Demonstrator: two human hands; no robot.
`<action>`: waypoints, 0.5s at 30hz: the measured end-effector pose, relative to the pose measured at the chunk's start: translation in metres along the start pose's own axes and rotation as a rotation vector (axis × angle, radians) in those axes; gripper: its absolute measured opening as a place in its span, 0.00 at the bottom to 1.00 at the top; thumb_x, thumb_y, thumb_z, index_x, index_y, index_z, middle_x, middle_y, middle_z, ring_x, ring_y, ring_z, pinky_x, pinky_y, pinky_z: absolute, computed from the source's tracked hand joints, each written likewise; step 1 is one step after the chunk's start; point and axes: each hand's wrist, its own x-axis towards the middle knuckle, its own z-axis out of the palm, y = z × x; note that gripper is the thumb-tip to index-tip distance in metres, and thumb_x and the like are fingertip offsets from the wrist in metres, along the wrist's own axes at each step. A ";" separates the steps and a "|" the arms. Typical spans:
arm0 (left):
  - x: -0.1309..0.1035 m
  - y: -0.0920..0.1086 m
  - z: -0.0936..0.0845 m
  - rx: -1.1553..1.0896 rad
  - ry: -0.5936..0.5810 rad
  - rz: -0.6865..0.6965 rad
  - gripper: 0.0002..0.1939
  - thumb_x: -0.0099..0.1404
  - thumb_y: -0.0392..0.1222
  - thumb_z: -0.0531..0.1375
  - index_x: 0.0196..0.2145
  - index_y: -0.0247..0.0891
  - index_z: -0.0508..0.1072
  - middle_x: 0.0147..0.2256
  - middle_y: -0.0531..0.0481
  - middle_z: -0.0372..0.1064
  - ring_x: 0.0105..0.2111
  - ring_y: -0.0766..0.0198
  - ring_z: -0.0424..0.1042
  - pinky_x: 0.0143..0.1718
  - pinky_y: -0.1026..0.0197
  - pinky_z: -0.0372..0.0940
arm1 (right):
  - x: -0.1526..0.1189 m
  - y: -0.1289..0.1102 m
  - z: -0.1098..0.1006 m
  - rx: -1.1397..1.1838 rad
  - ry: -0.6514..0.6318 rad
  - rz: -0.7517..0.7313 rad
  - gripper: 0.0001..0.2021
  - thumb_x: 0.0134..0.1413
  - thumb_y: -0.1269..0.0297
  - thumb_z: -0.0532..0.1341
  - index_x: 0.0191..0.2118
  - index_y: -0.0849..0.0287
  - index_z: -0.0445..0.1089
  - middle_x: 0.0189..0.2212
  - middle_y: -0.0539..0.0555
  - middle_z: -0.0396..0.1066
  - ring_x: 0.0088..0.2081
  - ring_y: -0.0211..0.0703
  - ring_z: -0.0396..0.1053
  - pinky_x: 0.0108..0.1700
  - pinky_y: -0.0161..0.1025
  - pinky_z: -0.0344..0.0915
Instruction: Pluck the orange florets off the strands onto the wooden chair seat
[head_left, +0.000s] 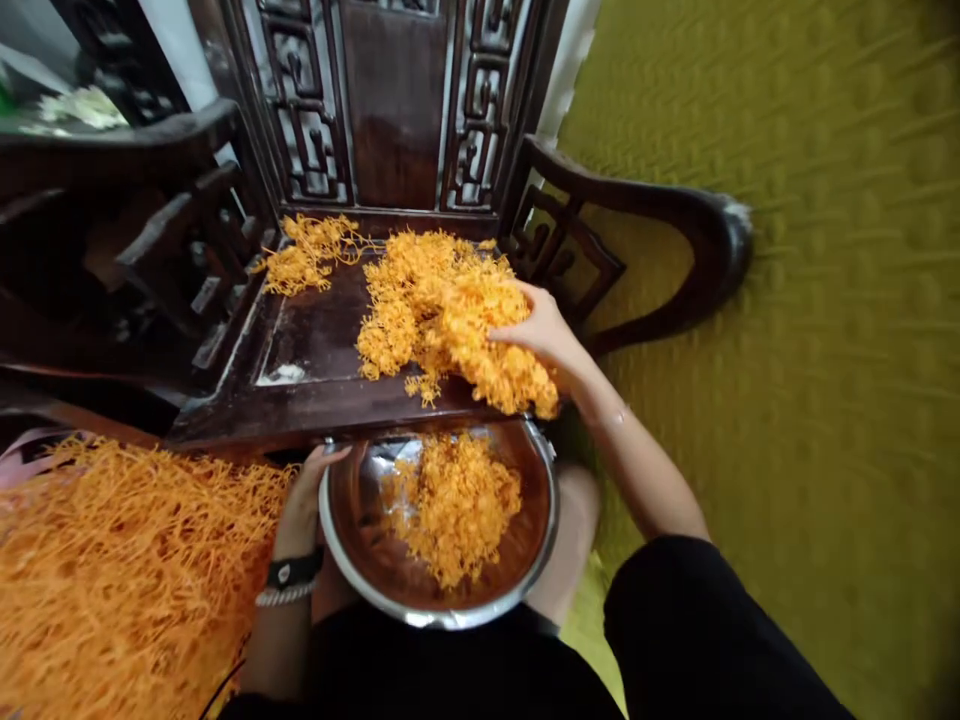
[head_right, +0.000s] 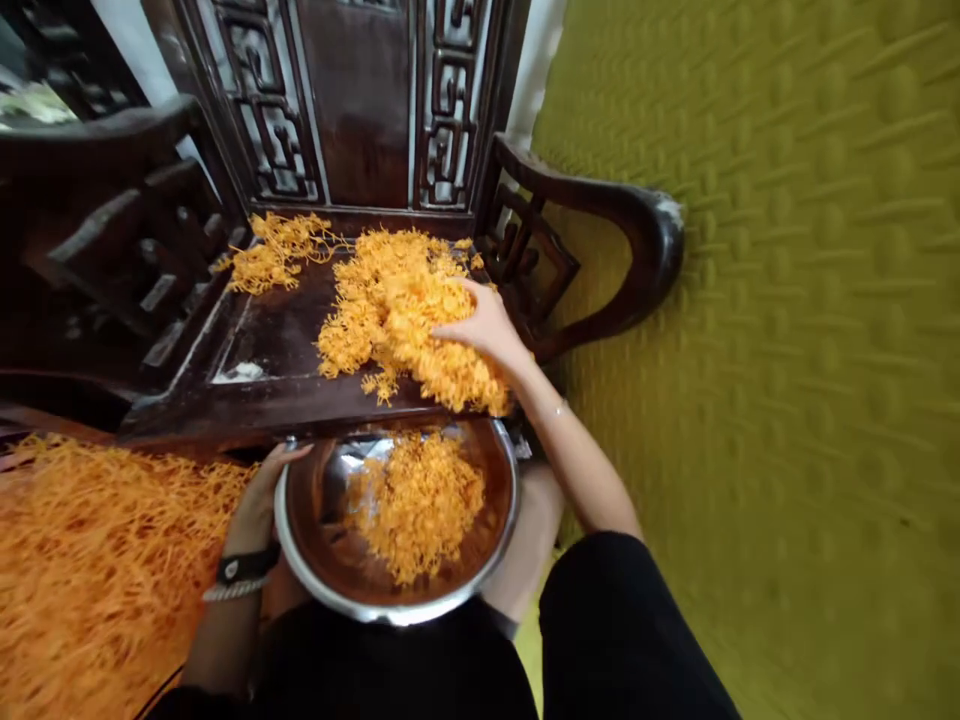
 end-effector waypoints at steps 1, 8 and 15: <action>0.002 0.001 -0.001 0.001 0.002 -0.013 0.18 0.48 0.28 0.66 0.39 0.38 0.74 0.37 0.49 0.76 0.39 0.57 0.77 0.39 0.62 0.73 | -0.036 -0.014 0.007 0.011 0.040 -0.002 0.38 0.31 0.60 0.72 0.55 0.63 0.67 0.48 0.59 0.70 0.51 0.57 0.68 0.55 0.53 0.64; 0.024 -0.006 -0.008 0.006 -0.010 -0.034 0.17 0.51 0.29 0.64 0.40 0.39 0.73 0.30 0.53 0.75 0.25 0.64 0.75 0.30 0.65 0.71 | -0.210 -0.058 0.104 -0.356 -0.382 0.398 0.49 0.35 0.58 0.73 0.65 0.53 0.54 0.66 0.67 0.46 0.63 0.73 0.50 0.59 0.63 0.55; 0.017 -0.005 -0.005 -0.007 -0.001 -0.045 0.17 0.52 0.25 0.60 0.40 0.39 0.71 0.30 0.54 0.75 0.25 0.65 0.74 0.30 0.65 0.71 | -0.184 -0.075 0.064 -0.459 -0.648 0.118 0.44 0.36 0.40 0.69 0.61 0.49 0.63 0.46 0.67 0.73 0.46 0.64 0.72 0.48 0.56 0.65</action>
